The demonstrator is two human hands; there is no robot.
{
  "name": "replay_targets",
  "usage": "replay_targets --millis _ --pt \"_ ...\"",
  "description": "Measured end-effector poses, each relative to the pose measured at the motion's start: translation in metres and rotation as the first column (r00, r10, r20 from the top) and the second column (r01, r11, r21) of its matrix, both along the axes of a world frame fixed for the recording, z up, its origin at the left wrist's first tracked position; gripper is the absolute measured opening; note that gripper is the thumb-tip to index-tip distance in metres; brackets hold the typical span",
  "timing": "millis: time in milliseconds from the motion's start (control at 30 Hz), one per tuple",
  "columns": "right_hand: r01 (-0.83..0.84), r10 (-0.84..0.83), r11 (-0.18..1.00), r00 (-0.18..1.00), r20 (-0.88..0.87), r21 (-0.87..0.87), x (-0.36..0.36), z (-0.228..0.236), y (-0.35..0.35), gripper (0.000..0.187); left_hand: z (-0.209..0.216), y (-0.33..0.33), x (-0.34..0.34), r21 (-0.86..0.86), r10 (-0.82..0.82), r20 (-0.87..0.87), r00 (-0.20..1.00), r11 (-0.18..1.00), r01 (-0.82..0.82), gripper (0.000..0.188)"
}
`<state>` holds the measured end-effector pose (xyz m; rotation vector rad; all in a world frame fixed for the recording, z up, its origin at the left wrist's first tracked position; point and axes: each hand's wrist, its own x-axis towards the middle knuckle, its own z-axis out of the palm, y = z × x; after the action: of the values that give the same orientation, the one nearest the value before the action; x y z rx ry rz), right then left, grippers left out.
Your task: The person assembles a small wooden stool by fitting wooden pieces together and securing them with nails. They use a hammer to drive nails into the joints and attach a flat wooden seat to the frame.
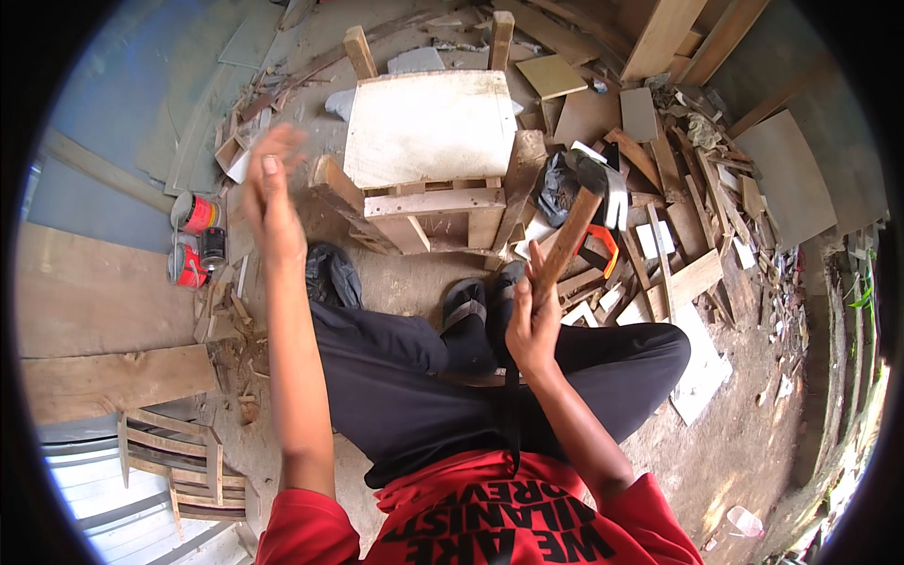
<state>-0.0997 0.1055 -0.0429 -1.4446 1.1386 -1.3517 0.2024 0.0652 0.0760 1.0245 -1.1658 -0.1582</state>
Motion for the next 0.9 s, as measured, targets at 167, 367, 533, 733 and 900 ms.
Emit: replay_targets --millis 167,367,533,733,900 --pt "0.002 -0.019 0.987 0.994 0.104 0.163 0.024 -0.02 -0.018 0.054 -0.03 -0.006 -0.033 0.137 -0.178 -0.207 0.962 0.968 0.209 0.044" --pt "0.066 -0.065 0.998 0.987 0.146 -0.001 0.024 -0.046 -0.031 0.051 -0.024 0.006 -0.078 0.129 0.016 -0.296 0.955 0.991 0.024 0.026" --pt "0.0 0.001 0.995 1.0 0.015 -0.102 0.01 -0.048 -0.07 0.047 -0.032 0.017 -0.114 0.152 0.204 -0.281 0.938 0.974 -0.166 0.024" --pt "-0.233 0.221 0.962 0.971 0.095 0.142 -0.013 -0.038 -0.141 0.046 -0.022 0.034 -0.164 0.11 0.035 -0.311 0.95 0.994 -0.001 0.021" --pt "-0.206 0.204 0.978 0.974 -0.099 -0.01 -0.057 0.004 -0.106 0.023 -0.026 0.049 -0.146 0.203 -0.102 -0.34 0.935 0.962 0.179 0.029"
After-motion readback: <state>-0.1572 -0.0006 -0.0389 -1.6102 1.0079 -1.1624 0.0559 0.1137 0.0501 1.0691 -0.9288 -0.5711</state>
